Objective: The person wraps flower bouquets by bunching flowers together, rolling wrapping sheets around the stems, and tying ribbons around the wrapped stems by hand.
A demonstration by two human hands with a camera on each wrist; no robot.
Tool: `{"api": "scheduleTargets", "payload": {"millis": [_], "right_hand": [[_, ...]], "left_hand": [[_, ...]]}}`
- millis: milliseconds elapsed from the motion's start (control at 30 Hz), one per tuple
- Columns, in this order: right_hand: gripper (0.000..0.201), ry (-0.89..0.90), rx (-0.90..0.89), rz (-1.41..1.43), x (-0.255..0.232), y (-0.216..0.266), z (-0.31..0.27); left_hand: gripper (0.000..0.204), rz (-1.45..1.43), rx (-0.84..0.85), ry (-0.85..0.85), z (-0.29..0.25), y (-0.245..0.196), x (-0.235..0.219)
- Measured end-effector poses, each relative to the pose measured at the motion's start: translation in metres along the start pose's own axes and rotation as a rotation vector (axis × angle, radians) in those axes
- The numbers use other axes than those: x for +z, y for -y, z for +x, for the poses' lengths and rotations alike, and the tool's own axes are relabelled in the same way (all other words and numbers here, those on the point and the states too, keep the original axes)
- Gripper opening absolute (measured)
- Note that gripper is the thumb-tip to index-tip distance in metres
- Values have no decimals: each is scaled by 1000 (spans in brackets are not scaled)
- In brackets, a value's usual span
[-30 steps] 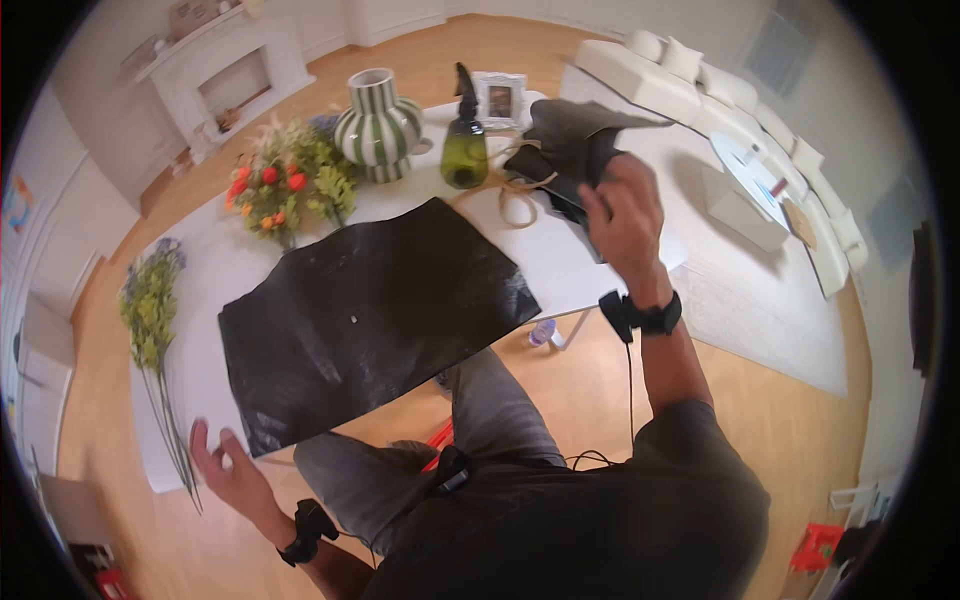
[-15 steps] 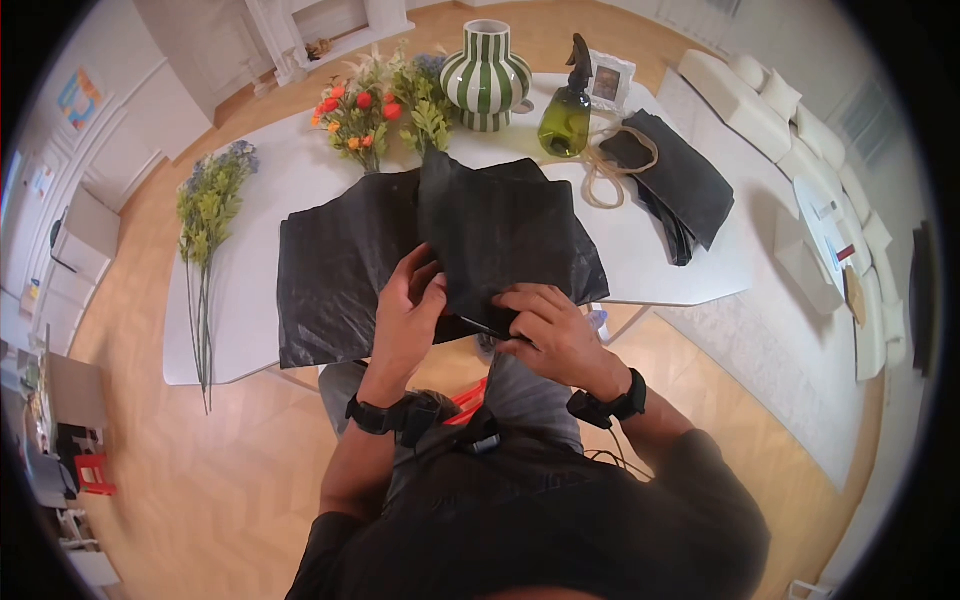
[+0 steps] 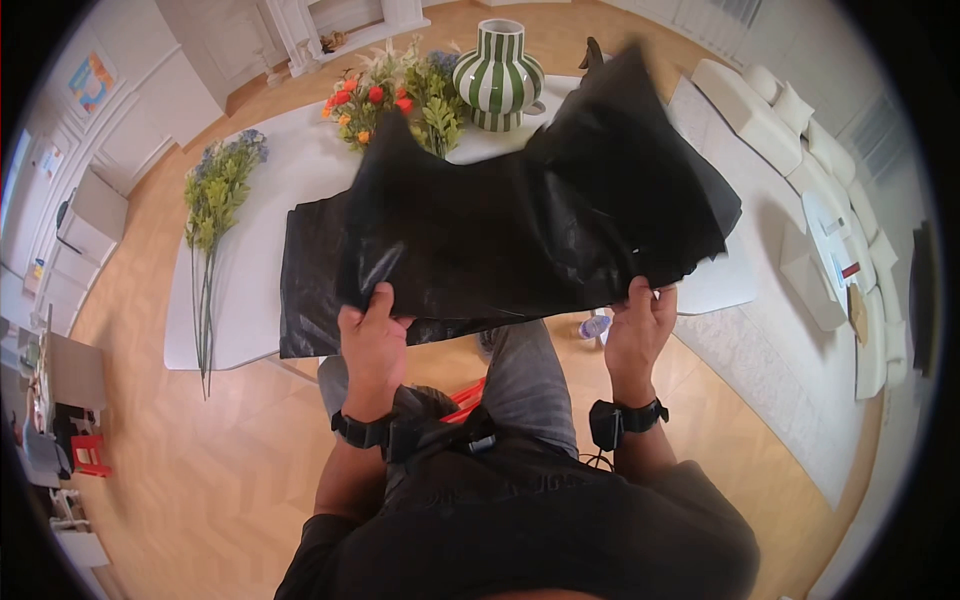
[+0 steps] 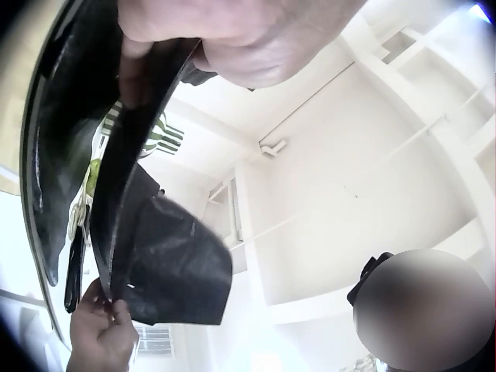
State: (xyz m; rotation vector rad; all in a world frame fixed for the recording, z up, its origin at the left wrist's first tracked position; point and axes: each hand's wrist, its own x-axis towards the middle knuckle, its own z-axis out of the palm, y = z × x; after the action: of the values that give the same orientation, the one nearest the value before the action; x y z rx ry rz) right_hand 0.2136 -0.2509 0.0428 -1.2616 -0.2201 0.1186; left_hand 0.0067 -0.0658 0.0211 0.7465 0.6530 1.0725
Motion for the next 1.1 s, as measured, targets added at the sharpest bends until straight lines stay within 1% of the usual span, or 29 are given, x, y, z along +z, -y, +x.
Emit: {"api": "scheduleTargets", "payload": {"millis": [67, 100, 133, 167, 200, 233, 267, 333, 400, 433, 500, 567, 633, 733, 867, 900, 967, 1000, 1067, 1100], "right_hand": [[8, 72, 152, 227, -1, -12, 4], [9, 145, 272, 218, -11, -22, 5], [9, 144, 280, 218, -16, -32, 2], [8, 196, 405, 251, -17, -36, -2], [7, 246, 530, 285, -16, -38, -7], [8, 240, 581, 267, -14, -39, -12], [8, 240, 590, 270, -13, -38, -18], [12, 268, 675, 143, -9, -40, -28], [11, 293, 696, 144, -7, -43, -35], [13, 305, 675, 124, -7, -45, -38], [15, 317, 656, 101, -7, -47, -43], [15, 364, 495, -62, -7, -48, -45], [16, 380, 496, -93, -4, -41, -45], [18, 375, 513, -120, -1, -37, -46], [22, 353, 543, -116, 1, -37, -48], [22, 340, 540, -119, 0, -37, -49], [22, 385, 548, -104, 1, -39, -51], [22, 364, 545, -106, 1, -38, -51], [24, 443, 512, -98, 3, -37, -51], [26, 452, 525, -110, 4, -34, -51]], "left_hand": [[22, -29, 23, -5, -2, -4, -8], [22, 17, 25, -101, -4, -7, -11], [22, 64, 26, -198, -5, -9, -14], [22, 71, 25, -202, -5, -12, -20], [23, 32, 89, -141, -3, -15, -27], [24, -7, 155, -80, -3, -18, -33], [24, 0, 155, -85, -2, -21, -39], [31, -66, 179, -74, -1, -29, -49], [31, -107, 162, -53, -2, -36, -61], [31, -158, 138, -26, -3, -39, -65], [31, -173, 151, -31, -3, -39, -69], [32, -194, 162, -32, -3, -39, -73], [33, -181, 138, -83, -4, -40, -79], [33, -199, 85, -67, -8, -47, -71], [33, -170, 66, -48, -7, -48, -73], [30, -163, 60, -48, -7, -47, -73], [27, -155, 35, -33, -5, -46, -74], [27, -150, 38, -41, -4, -46, -75], [26, -144, 23, -35, -3, -47, -79], [27, -126, 30, -56, -3, -49, -81]]}}
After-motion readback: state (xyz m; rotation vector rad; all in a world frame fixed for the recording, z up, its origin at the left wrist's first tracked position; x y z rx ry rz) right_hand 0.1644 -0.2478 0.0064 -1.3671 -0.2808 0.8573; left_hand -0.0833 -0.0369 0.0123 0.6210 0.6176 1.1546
